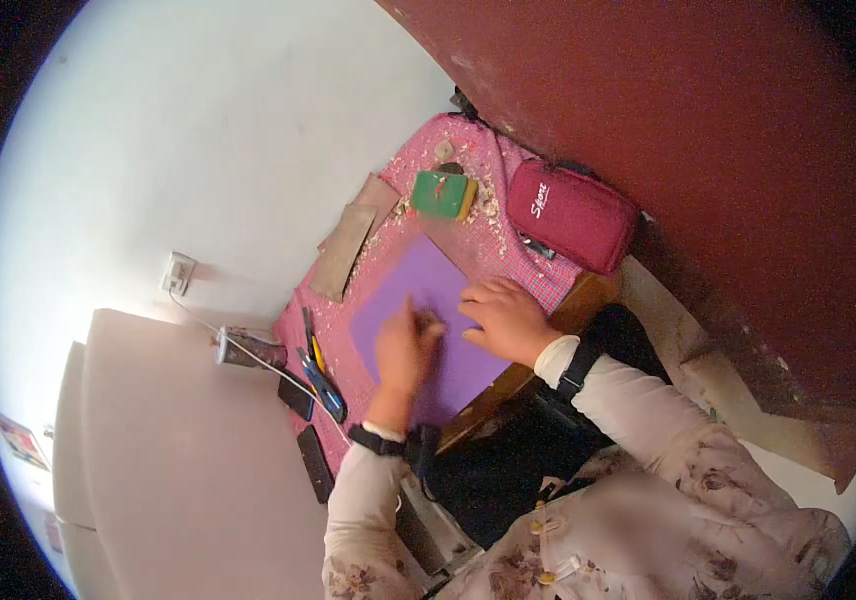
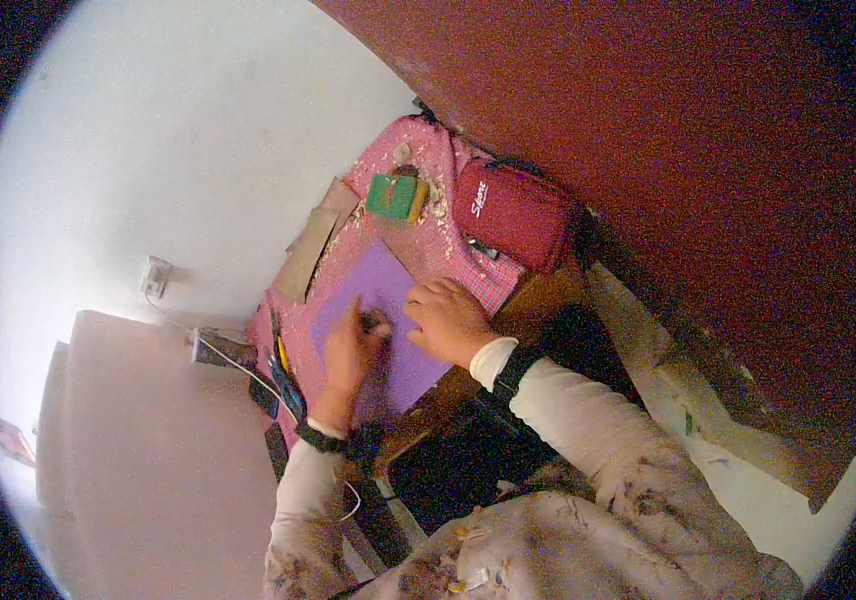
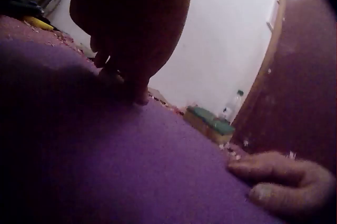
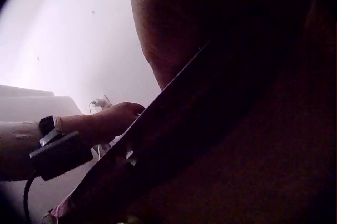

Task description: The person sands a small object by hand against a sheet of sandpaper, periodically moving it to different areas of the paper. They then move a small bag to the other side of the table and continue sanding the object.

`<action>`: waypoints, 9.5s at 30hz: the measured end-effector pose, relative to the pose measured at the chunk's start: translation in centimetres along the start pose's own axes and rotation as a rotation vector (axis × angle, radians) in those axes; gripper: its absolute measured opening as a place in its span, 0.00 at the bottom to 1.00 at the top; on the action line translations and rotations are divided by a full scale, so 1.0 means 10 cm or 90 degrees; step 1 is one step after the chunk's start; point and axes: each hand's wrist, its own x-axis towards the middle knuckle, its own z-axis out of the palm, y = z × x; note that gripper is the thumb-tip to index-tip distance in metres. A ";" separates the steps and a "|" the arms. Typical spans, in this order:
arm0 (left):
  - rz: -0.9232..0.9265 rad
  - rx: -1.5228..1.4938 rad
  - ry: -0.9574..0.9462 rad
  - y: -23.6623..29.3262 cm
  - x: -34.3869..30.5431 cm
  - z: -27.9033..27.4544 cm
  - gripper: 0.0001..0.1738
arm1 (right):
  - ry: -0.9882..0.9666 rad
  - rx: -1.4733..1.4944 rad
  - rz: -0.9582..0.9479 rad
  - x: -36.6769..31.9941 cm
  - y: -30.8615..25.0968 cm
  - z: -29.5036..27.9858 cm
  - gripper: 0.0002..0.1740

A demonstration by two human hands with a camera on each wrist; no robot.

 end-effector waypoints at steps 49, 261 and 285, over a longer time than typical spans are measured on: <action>-0.076 0.014 0.181 -1.08 -0.96 0.01 0.18 | -0.303 -0.151 -0.261 1.19 -0.59 0.22 0.26; -0.070 0.086 0.102 -0.98 -0.96 -0.03 0.21 | -0.354 -0.216 -0.200 0.94 -0.59 0.59 0.12; -0.061 0.090 0.110 -1.01 -0.94 0.02 0.21 | -0.354 -0.269 -0.155 1.03 -0.45 0.54 0.14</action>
